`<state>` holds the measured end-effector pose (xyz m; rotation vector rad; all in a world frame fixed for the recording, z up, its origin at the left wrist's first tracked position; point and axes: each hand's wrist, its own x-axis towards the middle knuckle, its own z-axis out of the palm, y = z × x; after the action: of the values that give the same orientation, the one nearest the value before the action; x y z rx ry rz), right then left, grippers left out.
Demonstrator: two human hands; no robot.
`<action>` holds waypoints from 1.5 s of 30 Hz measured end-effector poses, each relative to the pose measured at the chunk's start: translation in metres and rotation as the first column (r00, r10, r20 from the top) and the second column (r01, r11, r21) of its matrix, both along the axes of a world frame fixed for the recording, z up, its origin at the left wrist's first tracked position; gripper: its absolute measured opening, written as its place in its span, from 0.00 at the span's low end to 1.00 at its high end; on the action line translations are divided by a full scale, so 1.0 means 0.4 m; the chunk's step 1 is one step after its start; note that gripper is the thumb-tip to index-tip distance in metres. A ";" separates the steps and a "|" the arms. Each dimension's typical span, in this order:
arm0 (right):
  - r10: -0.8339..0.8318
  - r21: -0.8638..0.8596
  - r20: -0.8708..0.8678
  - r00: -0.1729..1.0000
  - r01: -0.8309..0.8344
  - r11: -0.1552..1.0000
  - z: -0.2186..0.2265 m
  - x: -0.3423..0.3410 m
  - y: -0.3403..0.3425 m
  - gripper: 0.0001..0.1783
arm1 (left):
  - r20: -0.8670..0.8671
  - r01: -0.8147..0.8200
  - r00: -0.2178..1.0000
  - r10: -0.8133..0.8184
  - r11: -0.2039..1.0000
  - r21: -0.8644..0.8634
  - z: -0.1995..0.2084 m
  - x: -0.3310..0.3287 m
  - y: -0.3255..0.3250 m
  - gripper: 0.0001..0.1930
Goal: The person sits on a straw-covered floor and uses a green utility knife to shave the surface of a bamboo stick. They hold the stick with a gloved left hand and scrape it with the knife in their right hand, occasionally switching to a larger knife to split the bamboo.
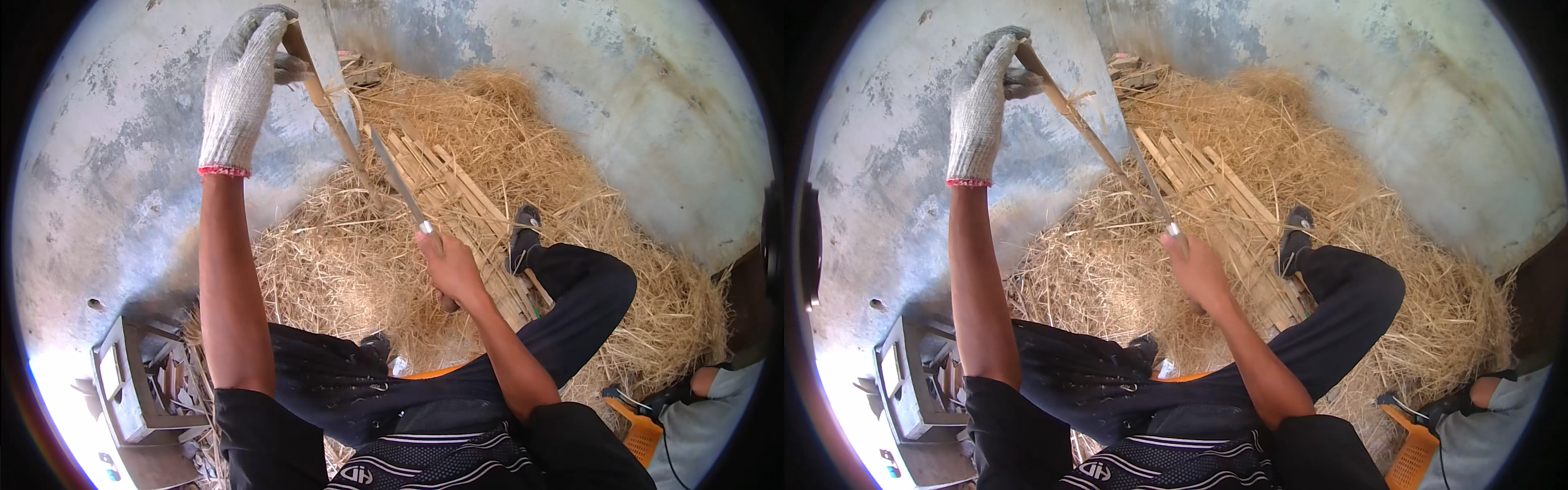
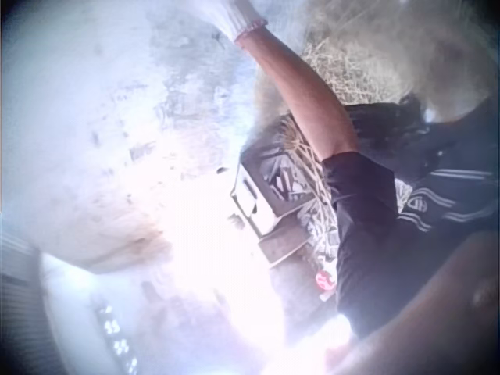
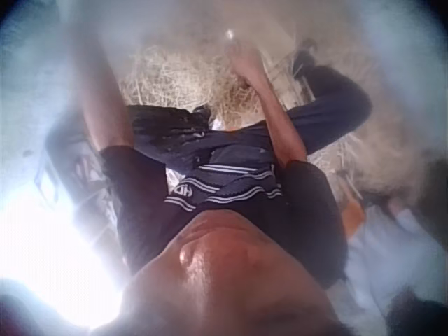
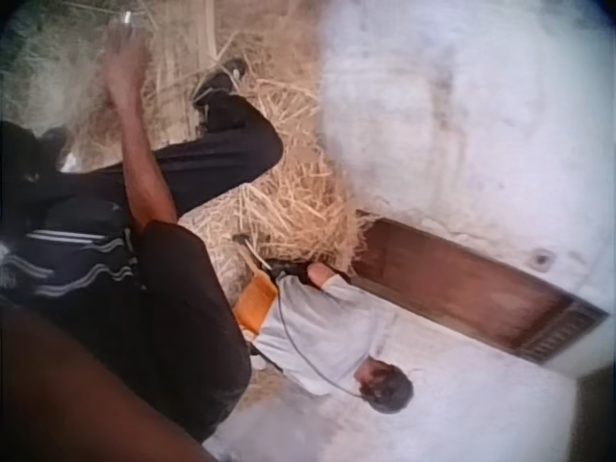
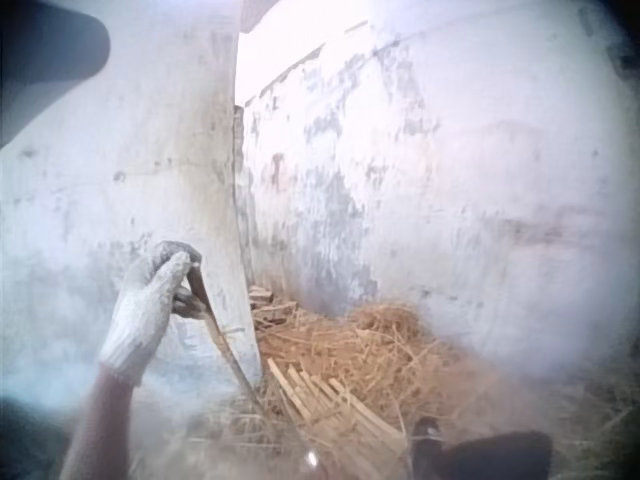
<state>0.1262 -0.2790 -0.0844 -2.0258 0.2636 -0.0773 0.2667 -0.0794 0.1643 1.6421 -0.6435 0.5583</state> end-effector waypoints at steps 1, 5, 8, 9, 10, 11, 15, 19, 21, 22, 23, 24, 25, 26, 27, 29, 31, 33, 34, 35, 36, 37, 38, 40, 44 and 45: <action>0.030 0.116 0.065 0.997 -0.037 0.993 0.057 -0.013 0.024 0.23 | 0.026 -0.049 0.998 0.048 0.998 0.050 0.008 -0.007 -0.002 0.17; 0.063 0.211 0.359 0.931 -0.146 0.966 0.262 -0.088 0.116 0.19 | 0.044 -0.084 0.996 0.081 0.994 0.076 0.001 -0.012 0.019 0.13; 0.042 0.161 0.450 0.892 -0.127 0.979 0.261 -0.088 0.157 0.19 | 0.058 -0.048 0.997 0.043 0.996 0.077 -0.006 -0.016 0.004 0.12; 0.031 0.164 0.460 0.887 -0.119 0.979 0.249 -0.085 0.159 0.18 | 0.057 -0.029 0.998 0.025 0.997 0.076 -0.009 -0.021 -0.004 0.11; 0.027 0.133 0.436 0.900 -0.094 0.987 0.237 -0.079 0.152 0.18 | 0.058 -0.032 0.998 0.028 0.996 0.078 -0.012 -0.023 -0.014 0.11; 0.031 0.105 0.414 0.910 -0.082 0.991 0.232 -0.067 0.151 0.18 | 0.063 -0.048 0.997 0.042 0.995 0.083 -0.013 -0.028 -0.014 0.11; 0.090 0.048 0.366 0.926 -0.115 0.992 0.327 -0.081 0.126 0.17 | 0.096 -0.065 0.994 0.058 0.995 0.074 -0.015 -0.019 0.012 0.11; 0.002 0.134 0.535 0.845 -0.087 0.987 0.315 -0.083 0.164 0.22 | 0.079 -0.100 0.992 0.096 0.994 0.043 -0.033 -0.040 -0.003 0.11; 0.114 0.012 0.215 0.970 -0.119 0.993 0.234 -0.021 0.154 0.20 | 0.086 -0.155 0.985 0.152 0.987 0.031 -0.022 -0.048 0.000 0.11; 0.140 -0.047 0.030 0.990 -0.139 0.989 0.187 0.004 0.134 0.19 | 0.088 -0.124 0.989 0.121 0.992 0.034 -0.033 -0.043 0.006 0.11; 0.187 -0.104 -0.030 0.982 -0.189 0.977 0.133 0.019 0.098 0.19 | 0.098 -0.101 0.991 0.095 0.994 0.051 -0.039 -0.035 0.035 0.11; 0.217 -0.165 -0.082 0.973 -0.228 0.960 0.104 0.031 0.044 0.18 | 0.119 -0.066 0.991 0.058 0.996 0.061 -0.034 -0.019 0.040 0.11; 0.160 -0.140 -0.094 0.983 -0.172 0.975 0.108 0.020 0.020 0.18 | 0.120 -0.069 0.991 0.058 0.993 0.094 -0.038 -0.021 0.037 0.12; 0.124 -0.113 -0.116 0.986 -0.137 0.984 0.117 -0.009 0.015 0.18 | 0.093 -0.029 0.995 0.023 0.997 0.074 -0.041 -0.018 0.042 0.12; 0.093 -0.086 -0.141 0.986 -0.106 0.991 0.135 -0.030 0.018 0.18 | 0.066 0.004 0.998 -0.008 0.999 0.052 -0.041 -0.015 0.047 0.12; 0.071 0.050 0.005 0.997 -0.071 0.996 0.185 -0.050 0.029 0.19 | 0.043 0.033 0.998 -0.035 0.999 0.037 -0.042 -0.011 0.053 0.13; 0.063 0.161 0.130 0.989 -0.084 0.983 0.243 -0.071 0.047 0.20 | 0.039 0.021 0.999 -0.023 0.998 0.056 -0.040 -0.018 0.046 0.14; 0.095 0.205 0.244 0.965 -0.147 0.968 0.298 -0.077 0.081 0.23 | 0.052 0.006 0.999 -0.010 0.998 0.069 -0.036 -0.019 0.035 0.14; 0.083 0.153 0.298 0.951 -0.133 0.979 0.291 -0.071 0.096 0.23 | 0.060 -0.002 0.998 -0.003 0.997 0.078 -0.037 -0.018 0.025 0.14; 0.080 0.102 0.352 0.932 -0.124 0.987 0.274 -0.066 0.118 0.23 | 0.069 -0.017 0.998 0.011 0.996 0.088 -0.037 -0.022 0.023 0.14; 0.072 0.050 0.400 0.914 -0.100 0.994 0.253 -0.063 0.130 0.23 | 0.074 -0.015 0.997 0.008 0.995 0.097 -0.041 -0.021 0.013 0.14; 0.056 0.078 0.405 0.913 -0.095 0.992 0.234 -0.043 0.129 0.23 | 0.079 -0.014 0.997 0.006 0.994 0.105 -0.043 -0.017 0.005 0.14; 0.061 0.048 0.394 0.917 -0.087 0.995 0.243 -0.037 0.122 0.22 | 0.090 -0.026 0.996 0.016 0.993 0.114 -0.040 -0.013 0.008 0.14; 0.071 -0.013 0.370 0.926 -0.071 0.997 0.276 -0.046 0.111 0.20 | 0.088 -0.024 0.996 0.015 0.995 0.094 -0.037 0.006 0.013 0.14; 0.083 0.090 0.395 0.915 -0.128 0.988 0.369 -0.088 0.130 0.19 | 0.110 -0.005 0.994 -0.005 0.996 0.088 -0.056 0.010 0.039 0.14; 0.077 0.091 0.386 0.919 -0.121 0.989 0.345 -0.078 0.143 0.19 | 0.109 -0.004 0.994 -0.004 0.997 0.074 -0.061 0.011 0.031 0.14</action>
<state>0.0950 -0.2217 0.0536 -1.8617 -0.0811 -0.3822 0.2709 -0.0669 0.1398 1.6893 -0.7523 0.6345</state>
